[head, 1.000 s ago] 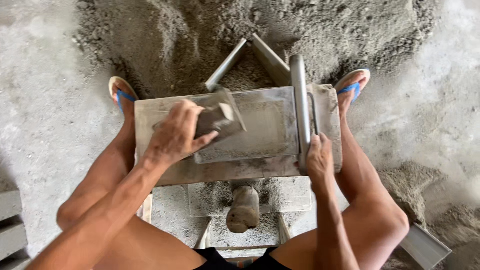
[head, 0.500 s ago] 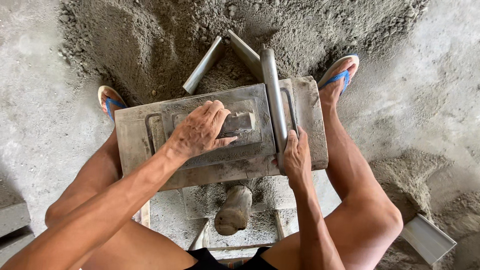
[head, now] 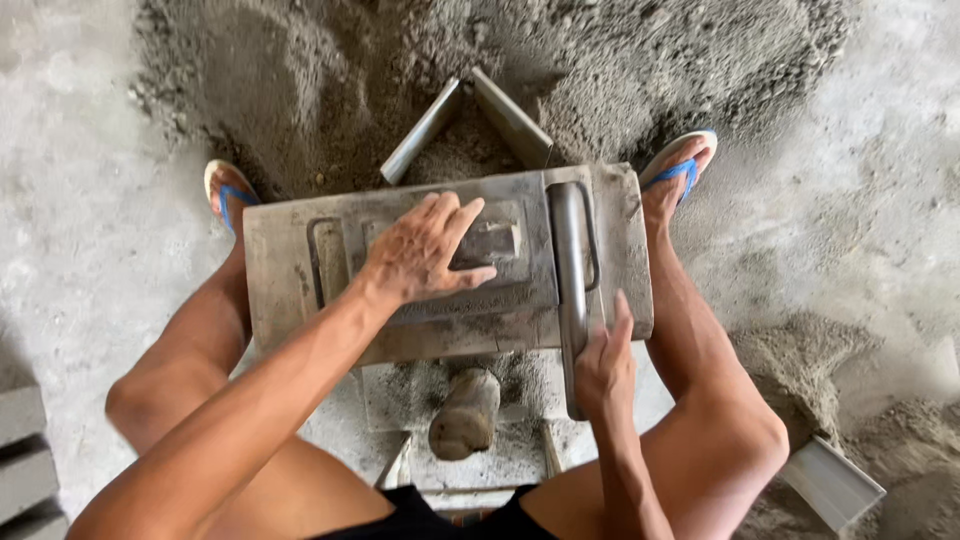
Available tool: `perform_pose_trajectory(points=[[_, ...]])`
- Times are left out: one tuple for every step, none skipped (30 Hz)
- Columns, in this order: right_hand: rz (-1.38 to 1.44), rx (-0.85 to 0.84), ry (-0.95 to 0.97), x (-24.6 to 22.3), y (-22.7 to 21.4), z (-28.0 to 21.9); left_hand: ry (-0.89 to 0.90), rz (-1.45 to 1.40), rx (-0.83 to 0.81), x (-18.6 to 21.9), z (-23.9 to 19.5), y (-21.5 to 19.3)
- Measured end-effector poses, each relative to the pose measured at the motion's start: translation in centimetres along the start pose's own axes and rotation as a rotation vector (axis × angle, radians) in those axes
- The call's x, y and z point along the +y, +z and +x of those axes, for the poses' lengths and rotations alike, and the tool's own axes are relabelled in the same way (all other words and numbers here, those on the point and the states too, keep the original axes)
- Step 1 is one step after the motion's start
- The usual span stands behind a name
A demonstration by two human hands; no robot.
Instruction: The person scoops wet concrete into a rectangular metal mold, levels the surface with a straight edge, and compacts it with a roller. They then lift the mold, flip it over to release the formed brick onto a stack, and repeat the process.
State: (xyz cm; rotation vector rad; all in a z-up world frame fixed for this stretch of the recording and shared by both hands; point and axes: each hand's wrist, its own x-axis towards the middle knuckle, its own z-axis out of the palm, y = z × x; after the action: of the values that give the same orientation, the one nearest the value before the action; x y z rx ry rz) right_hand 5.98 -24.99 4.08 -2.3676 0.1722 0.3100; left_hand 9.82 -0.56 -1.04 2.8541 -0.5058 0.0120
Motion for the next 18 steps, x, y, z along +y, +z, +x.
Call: perform_pose_trajectory(points=[[-0.008,-0.011,0.000,0.3,0.3,0.9,-0.011,-0.007,-0.004,0.3,-0.4,0.2],[0.142,-0.083,0.072,0.3,0.7,2.3,-0.042,-0.058,0.010,0.2,-0.1,0.1],[0.293,-0.155,0.144,0.3,1.0,3.7,-0.074,-0.109,0.024,0.0,0.2,0.0],[0.290,-0.153,0.149,-0.9,0.9,3.4,-0.071,-0.114,0.022,0.0,0.3,-0.1],[0.120,-0.145,0.085,-2.3,0.7,3.0,-0.088,-0.157,0.028,0.1,0.3,-0.3],[-0.055,-0.138,0.020,-3.8,0.2,2.4,-0.109,-0.204,0.036,0.3,0.1,-0.7],[-0.063,-0.138,0.023,-4.6,-0.2,3.1,-0.110,-0.212,0.037,0.1,0.3,-0.1],[-0.006,-0.143,-0.048,-5.4,-0.7,3.8,-0.118,-0.188,0.074,0.0,0.4,0.5],[0.049,-0.149,-0.119,-6.2,-1.4,4.2,-0.126,-0.164,0.110,0.1,0.5,0.9],[0.060,-0.111,-0.145,-8.2,-2.0,3.8,-0.100,-0.144,0.144,0.0,0.4,0.7],[0.107,-0.134,-0.223,-10.3,-2.6,3.5,-0.089,-0.138,0.121,-0.2,0.6,0.6],[0.144,-0.184,-0.289,-11.8,-3.0,2.8,-0.099,-0.146,0.080,0.1,-0.1,1.1],[0.143,-0.172,-0.302,-12.4,-2.6,2.3,-0.093,-0.139,0.096,-0.4,-0.9,-0.2],[0.114,-0.180,-0.302,-12.7,-2.2,1.4,-0.156,-0.196,0.087,-0.5,-2.2,-1.1],[0.086,-0.187,-0.301,-12.9,-1.7,0.5,-0.218,-0.252,0.078,-0.7,-3.5,-1.9],[0.082,-0.187,-0.298,-12.2,-0.4,-0.3,-0.217,-0.257,0.076,-1.1,-4.6,-1.6],[0.104,-0.225,-0.247,-11.6,0.9,-1.2,-0.209,-0.188,0.049,-1.6,-5.7,-1.2],[0.131,-0.255,-0.207,-11.2,2.2,-1.6,-0.198,-0.110,0.032,-2.4,-6.3,-1.0]])
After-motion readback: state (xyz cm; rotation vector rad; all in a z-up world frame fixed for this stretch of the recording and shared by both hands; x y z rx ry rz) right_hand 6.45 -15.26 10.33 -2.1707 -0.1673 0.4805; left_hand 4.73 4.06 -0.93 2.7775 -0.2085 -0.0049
